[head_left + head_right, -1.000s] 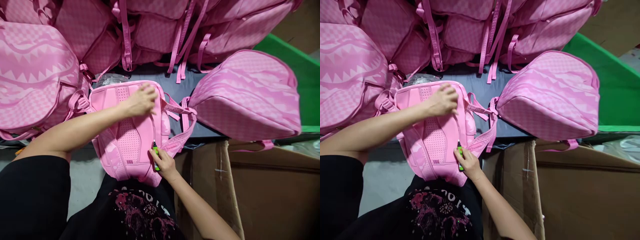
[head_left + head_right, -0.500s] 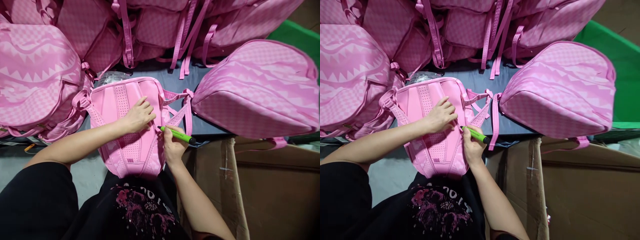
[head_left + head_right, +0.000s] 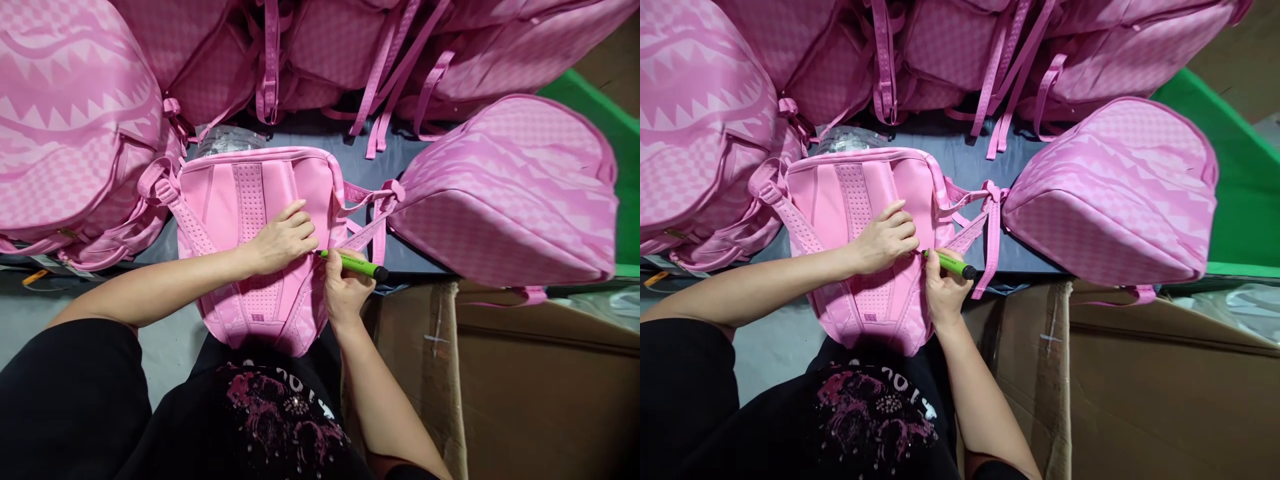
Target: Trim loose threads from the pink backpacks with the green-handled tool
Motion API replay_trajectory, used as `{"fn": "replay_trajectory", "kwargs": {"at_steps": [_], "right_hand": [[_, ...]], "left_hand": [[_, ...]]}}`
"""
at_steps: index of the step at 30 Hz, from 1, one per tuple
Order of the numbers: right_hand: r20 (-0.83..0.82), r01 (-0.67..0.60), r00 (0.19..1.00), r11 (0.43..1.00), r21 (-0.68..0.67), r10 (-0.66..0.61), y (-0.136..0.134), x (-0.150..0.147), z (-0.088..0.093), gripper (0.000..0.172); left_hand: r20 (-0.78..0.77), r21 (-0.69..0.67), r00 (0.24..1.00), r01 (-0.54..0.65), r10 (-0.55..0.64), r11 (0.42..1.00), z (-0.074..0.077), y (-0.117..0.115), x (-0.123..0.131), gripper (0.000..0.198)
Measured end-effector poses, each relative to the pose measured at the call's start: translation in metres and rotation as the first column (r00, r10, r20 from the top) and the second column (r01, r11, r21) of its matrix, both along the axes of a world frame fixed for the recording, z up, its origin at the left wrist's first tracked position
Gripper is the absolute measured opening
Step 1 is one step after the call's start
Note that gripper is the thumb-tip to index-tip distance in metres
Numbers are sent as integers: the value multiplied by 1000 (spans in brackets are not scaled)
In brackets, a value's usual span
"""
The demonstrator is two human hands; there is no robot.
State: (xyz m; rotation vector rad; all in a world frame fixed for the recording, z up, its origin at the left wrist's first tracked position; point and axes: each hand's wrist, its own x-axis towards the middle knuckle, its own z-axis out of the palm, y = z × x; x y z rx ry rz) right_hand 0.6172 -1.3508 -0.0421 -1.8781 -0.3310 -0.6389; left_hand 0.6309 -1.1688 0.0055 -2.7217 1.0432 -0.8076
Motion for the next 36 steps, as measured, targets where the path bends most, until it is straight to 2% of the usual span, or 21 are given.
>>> {"fn": "replay_trajectory", "kwargs": {"at_steps": [8, 11, 16, 19, 23, 28, 32, 36], "right_hand": [[14, -10, 1000, 997, -77, 11, -2, 3, 4, 23], [17, -27, 999, 995, -96, 29, -2, 7, 10, 24], [-15, -33, 999, 973, -229, 31, -4, 14, 18, 35], [-22, -47, 999, 961, -272, 43, -5, 16, 21, 38], [17, -1, 1000, 940, -340, 7, -4, 16, 22, 44], [-68, -41, 998, 923, -383, 16, -3, 18, 26, 46], [-126, -85, 991, 925, -371, 41, -4, 20, 28, 48], [-104, -49, 995, 924, -379, 11, -5, 20, 26, 46]], "left_hand": [[20, -49, 1000, 10, -9, 999, -5, 1, -2, 29], [91, -69, 996, 32, -26, 997, -6, 0, -3, 27], [212, -100, 977, 52, -30, 994, -9, 0, -5, 24], [216, -92, 976, 42, -21, 995, -10, 1, -5, 24], [236, -108, 971, 48, -21, 993, -12, 0, -4, 24], [237, -103, 971, 38, -12, 994, -11, 0, -4, 24], [241, -103, 970, 36, -10, 994, -12, 0, -5, 24], [173, -78, 985, 4, 9, 997, -13, 1, -6, 27]]}}
